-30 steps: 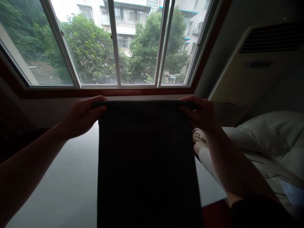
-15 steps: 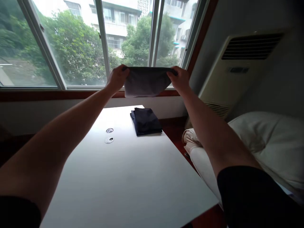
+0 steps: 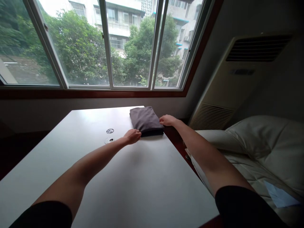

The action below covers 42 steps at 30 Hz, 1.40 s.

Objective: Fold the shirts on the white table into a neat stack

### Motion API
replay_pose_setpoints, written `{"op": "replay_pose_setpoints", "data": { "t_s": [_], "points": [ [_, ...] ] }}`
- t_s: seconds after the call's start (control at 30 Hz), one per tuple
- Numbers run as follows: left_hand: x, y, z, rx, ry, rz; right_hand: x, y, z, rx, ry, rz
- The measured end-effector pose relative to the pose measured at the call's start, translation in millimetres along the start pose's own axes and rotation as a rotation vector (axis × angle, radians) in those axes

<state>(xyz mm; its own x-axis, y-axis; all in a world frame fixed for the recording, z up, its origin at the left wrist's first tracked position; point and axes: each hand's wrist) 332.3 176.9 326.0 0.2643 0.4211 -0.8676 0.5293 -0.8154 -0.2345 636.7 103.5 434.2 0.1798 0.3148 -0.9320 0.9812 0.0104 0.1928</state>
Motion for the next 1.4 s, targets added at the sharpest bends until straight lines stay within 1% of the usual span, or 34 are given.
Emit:
{"op": "replay_pose_setpoints", "data": {
  "t_s": [0.03, 0.1, 0.17, 0.23, 0.33, 0.4, 0.43, 0.5, 0.57, 0.63, 0.73, 0.8, 0.87, 0.93, 1.03, 1.1, 1.13, 1.17, 1.27, 1.3, 1.33, 1.4],
  "points": [
    [6.7, 1, 0, -0.027, 0.007, -0.02, 8, -5, -6, -0.004, 0.027, -0.014],
    [14.1, 1, -1, -0.098, 0.029, -0.065, 25, -19, -15, -0.035, 0.064, -0.033],
    [18.4, -4, -1, -0.182, 0.057, -0.091, 47, -37, -23, -0.07, 0.119, -0.047],
    [23.9, -11, 1, -0.252, 0.072, -0.08, 72, -54, -28, -0.072, 0.179, -0.062],
    [36.3, -22, 12, -0.306, 0.058, -0.034, 104, -73, -31, -0.002, 0.241, -0.054],
    [44.7, -29, 19, -0.294, 0.035, 0.024, 114, -80, -32, 0.064, 0.302, -0.033],
    [48.2, -31, 21, -0.284, 0.027, 0.073, 116, -82, -33, 0.086, 0.331, -0.021],
    [52.6, -33, 21, -0.274, 0.032, 0.252, 114, -82, -34, 0.087, 0.364, 0.001],
    [54.0, -32, 17, -0.278, 0.059, 0.456, 106, -79, -34, 0.044, 0.359, 0.006],
    [53.0, -29, 9, -0.289, 0.086, 0.6, 96, -74, -34, -0.001, 0.326, -0.014],
    [49.1, -25, -4, -0.308, 0.109, 0.704, 84, -68, -32, -0.033, 0.283, -0.028],
    [46.1, -21, -11, -0.316, 0.139, 0.766, 79, -68, -28, -0.037, 0.325, -0.002],
    [44.2, -18, -14, -0.32, 0.168, 0.806, 79, -70, -23, -0.043, 0.407, 0.031],
    [44.0, -16, -14, -0.331, 0.178, 0.827, 84, -75, -19, -0.056, 0.443, 0.051],
    [46.1, -14, -7, -0.379, 0.162, 0.814, 97, -82, -17, -0.061, 0.358, 0.057],
    [47.3, -15, -1, -0.414, 0.151, 0.779, 103, -85, -19, -0.034, 0.303, 0.021],
    [47.4, -17, 2, -0.425, 0.147, 0.757, 104, -85, -20, -0.011, 0.297, -0.014],
    [47.1, -19, 5, -0.433, 0.145, 0.734, 104, -85, -22, 0.016, 0.309, -0.055],
    [45.0, -27, 15, -0.44, 0.131, 0.659, 102, -84, -30, 0.087, 0.41, -0.171],
    [44.4, -30, 19, -0.435, 0.122, 0.632, 103, -85, -33, 0.102, 0.421, -0.198],
    [44.1, -33, 24, -0.426, 0.11, 0.604, 106, -87, -35, 0.108, 0.4, -0.217],
    [44.7, -37, 38, -0.401, 0.089, 0.541, 114, -93, -39, 0.1, 0.286, -0.224]
  ]
}}
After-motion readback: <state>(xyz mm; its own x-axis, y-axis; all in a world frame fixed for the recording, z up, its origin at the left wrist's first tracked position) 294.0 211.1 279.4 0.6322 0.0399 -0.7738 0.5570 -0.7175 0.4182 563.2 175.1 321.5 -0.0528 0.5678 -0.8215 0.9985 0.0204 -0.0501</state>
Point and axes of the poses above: each hand's wrist, its own z-axis away from the middle knuckle, its own x-axis out of the palm, y = z × x, and after that the axes turned 13 degrees about -y, right-handed
